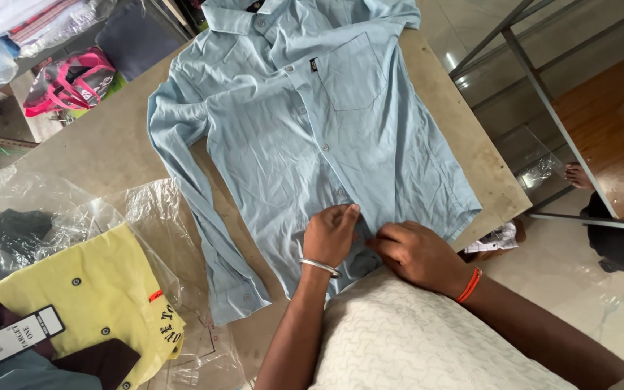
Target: The person buttons up a light blue long-sleeve shirt laid on a table, fastening buttons one at a time from the bottom hem upward, then smooths the fabric with both hands and folds the shirt, bringing the sleeves in and folding the body over on the table.
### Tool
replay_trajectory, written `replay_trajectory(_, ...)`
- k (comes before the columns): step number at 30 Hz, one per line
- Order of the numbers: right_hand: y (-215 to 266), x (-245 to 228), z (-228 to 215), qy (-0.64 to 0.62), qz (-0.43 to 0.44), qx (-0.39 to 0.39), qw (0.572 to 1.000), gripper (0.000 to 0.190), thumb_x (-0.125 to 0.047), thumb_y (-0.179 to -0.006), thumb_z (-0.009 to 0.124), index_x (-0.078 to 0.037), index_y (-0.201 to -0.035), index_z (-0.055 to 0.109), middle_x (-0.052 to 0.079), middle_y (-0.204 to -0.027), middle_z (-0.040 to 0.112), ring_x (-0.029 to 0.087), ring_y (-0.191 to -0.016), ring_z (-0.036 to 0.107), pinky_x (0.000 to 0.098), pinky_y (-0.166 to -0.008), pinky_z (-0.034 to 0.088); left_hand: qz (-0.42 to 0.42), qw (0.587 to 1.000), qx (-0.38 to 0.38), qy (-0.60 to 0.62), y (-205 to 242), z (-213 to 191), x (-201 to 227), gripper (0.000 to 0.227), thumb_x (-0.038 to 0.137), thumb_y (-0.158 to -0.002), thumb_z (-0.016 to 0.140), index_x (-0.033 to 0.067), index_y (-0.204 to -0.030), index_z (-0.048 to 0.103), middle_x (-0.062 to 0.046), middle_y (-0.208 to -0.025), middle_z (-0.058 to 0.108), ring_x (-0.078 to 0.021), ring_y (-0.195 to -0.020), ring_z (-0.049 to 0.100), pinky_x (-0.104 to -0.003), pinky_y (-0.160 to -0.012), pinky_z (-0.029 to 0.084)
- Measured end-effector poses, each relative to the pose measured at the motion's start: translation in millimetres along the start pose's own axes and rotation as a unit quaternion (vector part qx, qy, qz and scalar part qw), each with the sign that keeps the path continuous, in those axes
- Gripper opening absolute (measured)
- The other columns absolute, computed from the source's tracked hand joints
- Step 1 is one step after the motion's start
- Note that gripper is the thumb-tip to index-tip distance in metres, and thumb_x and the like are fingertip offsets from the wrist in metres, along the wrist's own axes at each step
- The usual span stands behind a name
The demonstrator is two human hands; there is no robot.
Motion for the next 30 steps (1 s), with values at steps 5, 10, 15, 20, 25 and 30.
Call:
replay_trajectory(5, -2, -7, -2, 0.009, -0.088, -0.007, 0.996, 0.022, -0.011, -0.081, 0.071, -0.007, -0.101, 0.076, 0.005, -0.098, 0.067, 0.024, -0.094, 0.066, 0.0384, -0.085, 0.052, -0.002, 1.0, -0.007, 0.007, -11, 6, -14, 0.032, 0.031, -0.092, 0.072, 0.0003, -0.1, 0.077, -0.007, -0.073, 0.076, -0.0108, -0.057, 0.068, -0.027, -0.056, 0.054)
replay_trajectory(10, -4, -7, 5, 0.0, -0.119, -0.046, 0.992, 0.021, -0.011, -0.084, 0.065, -0.006, -0.102, 0.076, 0.007, -0.103, 0.068, 0.025, -0.097, 0.066, 0.0379, -0.086, 0.051, 0.007, 0.999, -0.02, 0.042, -22, 5, -35, 0.026, 0.023, -0.093, 0.072, -0.0033, -0.094, 0.075, -0.009, -0.071, 0.073, -0.0093, -0.055, 0.065, -0.027, -0.054, 0.051)
replay_trajectory(15, -3, 0, 18, -0.04, -0.112, -0.125, 0.985, 0.023, -0.008, -0.083, 0.065, -0.008, -0.103, 0.077, 0.008, -0.104, 0.071, 0.027, -0.098, 0.068, 0.0391, -0.085, 0.053, -0.028, 0.994, -0.025, 0.106, -23, 3, -21, 0.027, 0.026, -0.094, 0.068, 0.0008, -0.096, 0.076, -0.002, -0.078, 0.078, -0.0076, -0.056, 0.063, -0.026, -0.055, 0.052)
replay_trajectory(20, -6, -1, 20, -0.042, -0.137, -0.13, 0.981, 0.025, -0.007, -0.084, 0.062, -0.007, -0.105, 0.076, 0.01, -0.112, 0.072, 0.029, -0.106, 0.068, 0.0396, -0.089, 0.054, -0.007, 0.999, 0.018, -0.041, -15, -2, 11, 0.036, 0.039, -0.092, 0.072, 0.0027, -0.09, 0.077, -0.005, -0.069, 0.073, -0.0122, -0.055, 0.062, -0.031, -0.056, 0.05)
replay_trajectory(25, -8, -4, 20, -0.05, -0.139, -0.149, 0.978, 0.024, -0.008, -0.087, 0.061, -0.007, -0.105, 0.076, 0.011, -0.113, 0.072, 0.03, -0.106, 0.068, 0.0396, -0.09, 0.053, 0.06, 0.984, 0.075, -0.149, -28, -4, -1, 0.041, 0.039, -0.093, 0.075, -0.0008, -0.084, 0.074, -0.007, -0.065, 0.066, -0.0175, -0.054, 0.055, -0.036, -0.056, 0.047)
replay_trajectory(30, -7, -1, 22, -0.044, -0.122, -0.153, 0.98, 0.025, -0.008, -0.084, 0.062, -0.007, -0.104, 0.076, 0.009, -0.111, 0.072, 0.028, -0.105, 0.068, 0.0393, -0.089, 0.053, 0.035, 0.992, 0.026, 0.119, -40, -3, -18, 0.024, 0.019, -0.091, 0.073, -0.0031, -0.1, 0.07, 0.0, -0.066, 0.064, -0.0064, -0.052, 0.055, -0.026, -0.047, 0.044)
Point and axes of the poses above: each hand's wrist, its own y-axis away from the middle knuckle, its own z-axis out of the palm, x = y × z, the point moved 6 cm from there along -y, towards the middle knuckle
